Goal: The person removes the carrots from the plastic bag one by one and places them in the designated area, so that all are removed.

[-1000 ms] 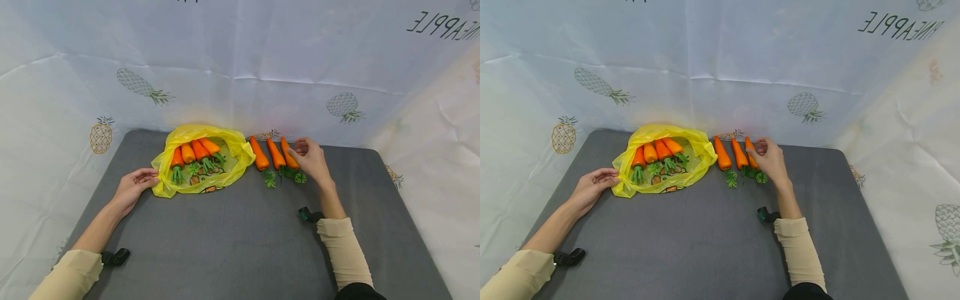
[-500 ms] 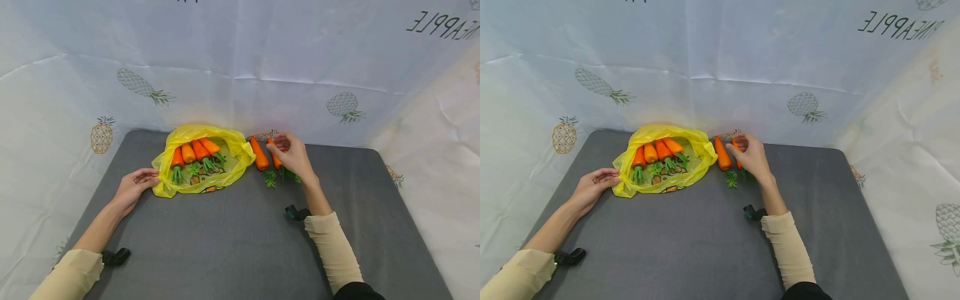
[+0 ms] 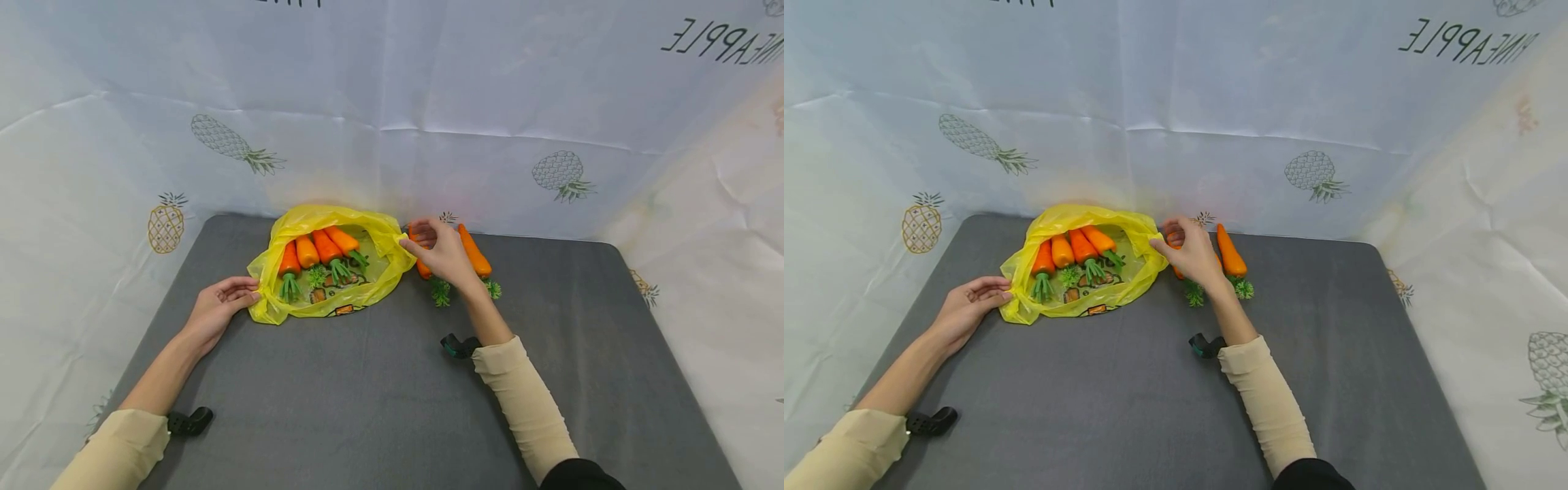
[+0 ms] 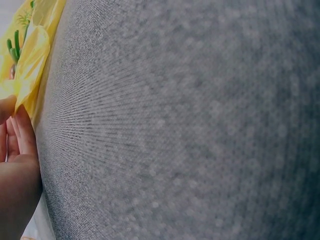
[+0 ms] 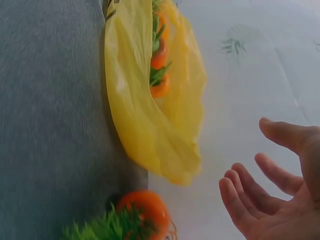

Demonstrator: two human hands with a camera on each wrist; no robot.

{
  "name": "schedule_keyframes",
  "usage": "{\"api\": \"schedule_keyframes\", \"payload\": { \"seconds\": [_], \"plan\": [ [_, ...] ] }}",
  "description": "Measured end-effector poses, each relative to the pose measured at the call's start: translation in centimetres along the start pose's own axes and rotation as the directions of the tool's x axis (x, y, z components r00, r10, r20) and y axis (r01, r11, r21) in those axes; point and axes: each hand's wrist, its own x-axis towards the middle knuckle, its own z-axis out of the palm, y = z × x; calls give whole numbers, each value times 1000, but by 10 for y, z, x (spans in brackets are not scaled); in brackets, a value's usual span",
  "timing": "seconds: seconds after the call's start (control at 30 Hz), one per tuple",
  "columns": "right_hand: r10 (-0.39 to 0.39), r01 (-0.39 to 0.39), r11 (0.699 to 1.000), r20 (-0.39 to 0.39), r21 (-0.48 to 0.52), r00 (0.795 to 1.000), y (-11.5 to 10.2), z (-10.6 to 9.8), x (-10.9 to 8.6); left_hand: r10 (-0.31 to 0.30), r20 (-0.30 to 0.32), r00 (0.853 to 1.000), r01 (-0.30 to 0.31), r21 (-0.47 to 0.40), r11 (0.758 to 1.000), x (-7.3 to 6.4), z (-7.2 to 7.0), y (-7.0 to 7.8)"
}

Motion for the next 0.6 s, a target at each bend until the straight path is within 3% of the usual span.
{"api": "schedule_keyframes", "payload": {
  "seconds": [0.6],
  "plan": [
    [-23,21,999,98,26,995,-8,50,32,14,13,1000,-14,-43,999,0,0,-1]
  ]
}}
